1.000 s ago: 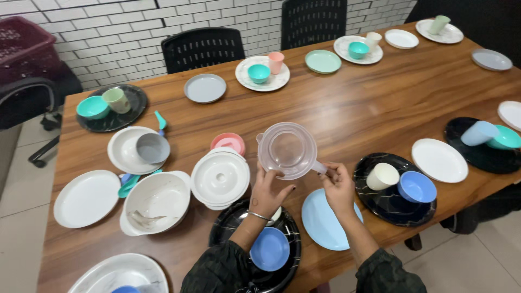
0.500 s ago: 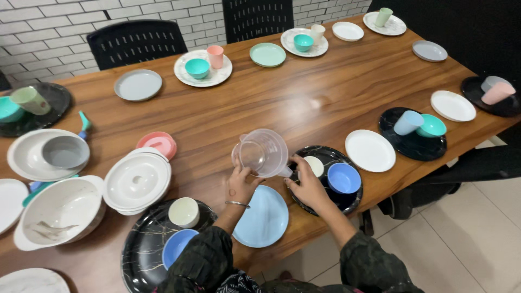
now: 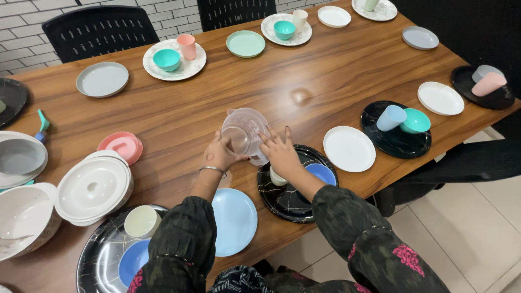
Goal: The person touches and moves various colorful plates, bowls, and cups across a large wooden table by hand, then stacks several bowls and handles a plastic pitcher and a pink storage container.
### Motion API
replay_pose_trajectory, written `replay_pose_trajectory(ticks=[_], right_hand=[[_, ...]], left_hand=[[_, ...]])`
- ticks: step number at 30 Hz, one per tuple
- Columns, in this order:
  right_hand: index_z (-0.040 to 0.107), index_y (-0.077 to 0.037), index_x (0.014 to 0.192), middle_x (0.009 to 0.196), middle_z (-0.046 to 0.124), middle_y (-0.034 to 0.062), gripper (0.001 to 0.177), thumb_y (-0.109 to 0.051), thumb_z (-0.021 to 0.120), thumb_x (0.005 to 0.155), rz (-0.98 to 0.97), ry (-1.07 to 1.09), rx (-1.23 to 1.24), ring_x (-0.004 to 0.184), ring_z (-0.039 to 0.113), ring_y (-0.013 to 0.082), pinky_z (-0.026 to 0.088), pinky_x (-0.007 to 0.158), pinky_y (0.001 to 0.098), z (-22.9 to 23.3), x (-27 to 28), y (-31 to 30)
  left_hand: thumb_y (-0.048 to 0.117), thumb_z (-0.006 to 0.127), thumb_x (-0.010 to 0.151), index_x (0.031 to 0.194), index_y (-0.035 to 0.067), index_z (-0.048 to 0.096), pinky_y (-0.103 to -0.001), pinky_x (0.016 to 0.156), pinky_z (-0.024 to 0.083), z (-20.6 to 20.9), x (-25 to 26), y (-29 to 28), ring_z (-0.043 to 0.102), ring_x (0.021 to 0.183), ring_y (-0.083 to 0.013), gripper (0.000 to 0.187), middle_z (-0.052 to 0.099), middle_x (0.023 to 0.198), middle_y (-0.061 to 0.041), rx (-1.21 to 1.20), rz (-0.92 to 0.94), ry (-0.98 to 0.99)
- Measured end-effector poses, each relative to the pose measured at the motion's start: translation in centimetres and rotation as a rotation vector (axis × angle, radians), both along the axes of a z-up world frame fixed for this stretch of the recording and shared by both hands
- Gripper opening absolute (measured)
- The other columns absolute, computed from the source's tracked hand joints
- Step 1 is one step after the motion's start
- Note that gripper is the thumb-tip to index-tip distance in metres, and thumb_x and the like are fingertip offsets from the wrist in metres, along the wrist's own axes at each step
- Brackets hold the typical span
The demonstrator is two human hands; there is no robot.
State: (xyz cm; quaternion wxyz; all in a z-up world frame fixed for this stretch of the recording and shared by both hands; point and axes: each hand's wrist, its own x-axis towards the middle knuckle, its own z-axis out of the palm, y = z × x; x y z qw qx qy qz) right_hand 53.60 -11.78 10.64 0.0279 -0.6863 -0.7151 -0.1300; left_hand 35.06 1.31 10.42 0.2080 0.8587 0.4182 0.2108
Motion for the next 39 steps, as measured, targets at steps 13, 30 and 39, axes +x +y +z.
replay_pose_trajectory(ticks=[13, 30, 39], right_hand=[[0.065, -0.013, 0.087, 0.100, 0.069, 0.0024, 0.004, -0.015, 0.061, 0.086, 0.285, 0.290, -0.032, 0.112, 0.060, 0.0267, 0.051, 0.094, 0.0411, -3.0, 13.4, 13.1], [0.071, -0.009, 0.091, 0.103, 0.068, 0.0083, 0.017, -0.014, 0.074, 0.075, 0.130, 0.300, -0.048, 0.112, 0.056, 0.0330, 0.051, 0.094, 0.0429, -2.9, 31.8, 14.1], [0.069, -0.006, 0.087, 0.101, 0.069, 0.0114, 0.016, 0.004, 0.064, 0.076, 0.169, 0.254, 0.034, 0.108, 0.060, 0.0357, 0.054, 0.093, 0.0422, -5.0, 36.5, 15.5]], left_hand=[[0.047, 0.095, 0.052, 0.092, 0.008, 0.070, -0.037, 0.077, 0.058, -0.3, 8.1, 7.2, 0.075, 0.084, -0.0238, 0.061, 0.076, 0.093, -0.008, -0.301, 0.020, -0.346], [0.044, 0.068, 0.090, 0.102, 0.020, 0.076, -0.063, 0.120, 0.023, -4.6, 30.3, 7.6, 0.026, 0.151, -0.0470, 0.028, 0.025, 0.164, -0.024, 0.357, -0.056, -0.040], [0.022, 0.069, 0.078, 0.115, 0.013, 0.075, -0.051, 0.121, 0.025, -1.9, 38.3, 8.7, 0.036, 0.145, -0.0407, 0.038, 0.064, 0.133, -0.019, 0.095, -0.110, 0.461]])
